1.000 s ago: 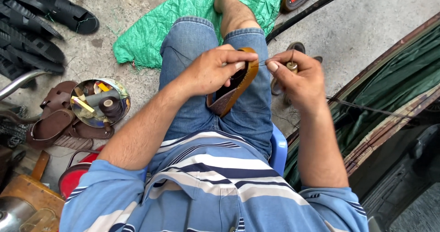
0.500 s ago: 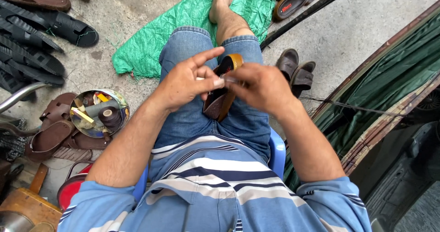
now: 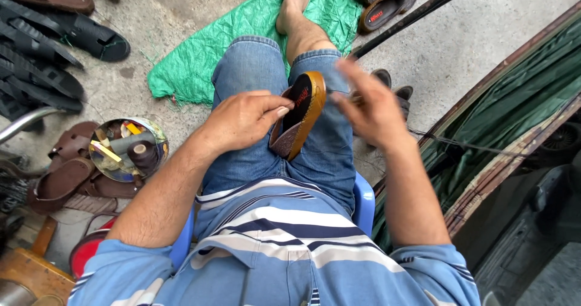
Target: The person sits on a blue plastic chair and sews a brown leather sandal using a needle and thread. They hold the sandal on their lap and repeatedly push the needle through the sole and upper, pulling the thread tight to secure the parts together.
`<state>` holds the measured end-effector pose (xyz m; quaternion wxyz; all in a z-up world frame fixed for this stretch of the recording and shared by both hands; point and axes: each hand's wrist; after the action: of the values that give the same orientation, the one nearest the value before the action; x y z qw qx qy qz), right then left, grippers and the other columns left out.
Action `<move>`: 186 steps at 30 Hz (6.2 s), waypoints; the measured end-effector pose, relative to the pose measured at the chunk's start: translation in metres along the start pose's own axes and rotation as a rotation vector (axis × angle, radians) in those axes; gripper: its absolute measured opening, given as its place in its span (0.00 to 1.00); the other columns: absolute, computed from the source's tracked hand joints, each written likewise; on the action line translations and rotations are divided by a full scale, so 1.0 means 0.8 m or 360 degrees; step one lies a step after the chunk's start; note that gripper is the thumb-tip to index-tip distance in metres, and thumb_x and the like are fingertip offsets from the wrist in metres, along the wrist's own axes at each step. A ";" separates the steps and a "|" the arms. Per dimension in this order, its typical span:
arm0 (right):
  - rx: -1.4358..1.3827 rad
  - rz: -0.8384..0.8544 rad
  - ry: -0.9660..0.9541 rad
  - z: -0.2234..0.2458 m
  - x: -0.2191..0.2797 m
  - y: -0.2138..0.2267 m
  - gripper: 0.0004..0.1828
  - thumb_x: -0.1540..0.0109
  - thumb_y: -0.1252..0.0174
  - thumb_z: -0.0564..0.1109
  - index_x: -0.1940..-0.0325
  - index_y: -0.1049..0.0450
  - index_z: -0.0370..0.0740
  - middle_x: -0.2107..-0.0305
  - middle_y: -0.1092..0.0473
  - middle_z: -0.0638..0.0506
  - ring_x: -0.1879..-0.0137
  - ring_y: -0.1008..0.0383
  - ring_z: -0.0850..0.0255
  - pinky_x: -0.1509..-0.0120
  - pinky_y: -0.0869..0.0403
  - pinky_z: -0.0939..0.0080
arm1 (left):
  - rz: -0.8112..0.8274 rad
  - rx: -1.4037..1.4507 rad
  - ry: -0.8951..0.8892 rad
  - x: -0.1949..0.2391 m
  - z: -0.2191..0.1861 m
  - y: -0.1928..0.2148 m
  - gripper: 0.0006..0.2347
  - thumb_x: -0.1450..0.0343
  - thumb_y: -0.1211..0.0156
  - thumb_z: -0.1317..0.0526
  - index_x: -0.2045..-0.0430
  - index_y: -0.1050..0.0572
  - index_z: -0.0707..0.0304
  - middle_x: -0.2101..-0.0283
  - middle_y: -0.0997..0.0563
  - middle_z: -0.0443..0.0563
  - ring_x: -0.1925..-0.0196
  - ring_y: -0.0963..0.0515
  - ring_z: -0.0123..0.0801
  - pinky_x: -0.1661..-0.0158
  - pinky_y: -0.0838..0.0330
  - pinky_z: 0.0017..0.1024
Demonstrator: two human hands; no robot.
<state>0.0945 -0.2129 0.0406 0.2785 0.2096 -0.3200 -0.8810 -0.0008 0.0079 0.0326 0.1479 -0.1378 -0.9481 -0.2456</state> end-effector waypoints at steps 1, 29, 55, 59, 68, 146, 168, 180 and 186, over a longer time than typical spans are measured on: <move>-0.0007 0.0095 -0.0055 -0.016 0.003 -0.013 0.11 0.43 0.42 0.37 0.57 0.29 0.42 0.70 0.30 0.49 0.74 0.33 0.60 0.69 0.32 0.63 | -0.0051 0.0150 -0.0239 0.002 0.001 0.001 0.09 0.32 0.50 0.63 0.64 0.24 0.62 0.60 0.24 0.59 0.56 0.25 0.51 0.53 0.33 0.42; -0.1024 -0.0098 -0.0643 0.015 0.027 -0.061 0.09 0.45 0.41 0.47 0.68 0.27 0.39 0.61 0.27 0.49 0.77 0.28 0.63 0.84 0.29 0.69 | -0.0816 0.0246 0.0248 0.013 -0.024 -0.073 0.20 0.33 0.42 0.54 0.47 0.32 0.53 0.53 0.28 0.54 0.53 0.27 0.42 0.54 0.32 0.36; -0.0164 0.0615 -0.0626 0.045 0.006 0.008 0.13 0.40 0.41 0.51 0.74 0.30 0.42 0.84 0.31 0.50 0.82 0.31 0.62 0.78 0.34 0.64 | -0.1104 -0.0007 -0.0514 -0.005 0.034 -0.121 0.14 0.34 0.41 0.52 0.57 0.31 0.46 0.65 0.31 0.41 0.66 0.23 0.42 0.70 0.25 0.36; 0.0184 0.0470 -0.0334 0.050 -0.016 0.036 0.15 0.35 0.59 0.39 0.44 0.38 0.36 0.59 0.40 0.41 0.64 0.41 0.59 0.62 0.37 0.61 | -0.0632 0.0750 -0.0350 0.012 0.038 -0.030 0.13 0.34 0.50 0.77 0.64 0.29 0.54 0.51 0.33 0.46 0.60 0.25 0.24 0.78 0.31 0.11; 0.0437 0.0876 0.0109 0.021 0.036 0.028 0.20 0.40 0.47 0.41 0.44 0.32 0.46 0.56 0.36 0.47 0.62 0.32 0.58 0.64 0.26 0.61 | -0.1909 -0.0016 0.0167 0.045 0.115 -0.015 0.23 0.30 0.53 0.79 0.44 0.53 0.64 0.40 0.41 0.64 0.35 0.37 0.48 0.32 0.45 0.37; 0.0574 0.0539 0.0275 0.038 0.031 0.006 0.15 0.46 0.43 0.38 0.57 0.24 0.51 0.66 0.31 0.54 0.67 0.27 0.55 0.69 0.28 0.59 | -0.0843 0.0627 -0.0203 -0.005 0.051 -0.112 0.11 0.38 0.37 0.65 0.64 0.26 0.51 0.70 0.20 0.42 0.67 0.22 0.26 0.63 0.27 0.24; 0.1114 0.0742 0.0251 0.037 0.022 0.007 0.14 0.48 0.42 0.39 0.60 0.21 0.52 0.72 0.29 0.53 0.69 0.26 0.59 0.67 0.26 0.64 | -0.1095 0.0622 -0.0323 -0.031 0.032 -0.150 0.08 0.39 0.38 0.67 0.69 0.26 0.55 0.73 0.20 0.46 0.69 0.21 0.38 0.66 0.26 0.32; 0.1020 0.0403 0.0078 0.019 0.043 -0.014 0.09 0.47 0.41 0.44 0.63 0.23 0.55 0.70 0.31 0.58 0.70 0.27 0.58 0.69 0.26 0.61 | -0.0794 0.0270 -0.0254 -0.026 0.022 -0.081 0.13 0.36 0.43 0.65 0.60 0.36 0.55 0.71 0.20 0.49 0.68 0.21 0.44 0.65 0.26 0.41; 0.0881 0.0399 0.0064 0.039 0.036 -0.004 0.10 0.46 0.41 0.40 0.62 0.23 0.51 0.70 0.30 0.56 0.69 0.26 0.56 0.69 0.27 0.60 | -0.0389 0.0385 -0.0723 -0.034 -0.001 -0.050 0.16 0.38 0.49 0.75 0.56 0.34 0.63 0.71 0.22 0.64 0.70 0.21 0.52 0.66 0.26 0.46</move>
<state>0.0545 -0.2148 0.0554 0.3236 0.2539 -0.5657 -0.7147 0.0114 -0.0311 0.0069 -0.0837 -0.0553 -0.9889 -0.1094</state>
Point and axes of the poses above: each hand's wrist, its own x-axis away from the middle knuckle, its own y-axis out of the back of the hand, z = x × y
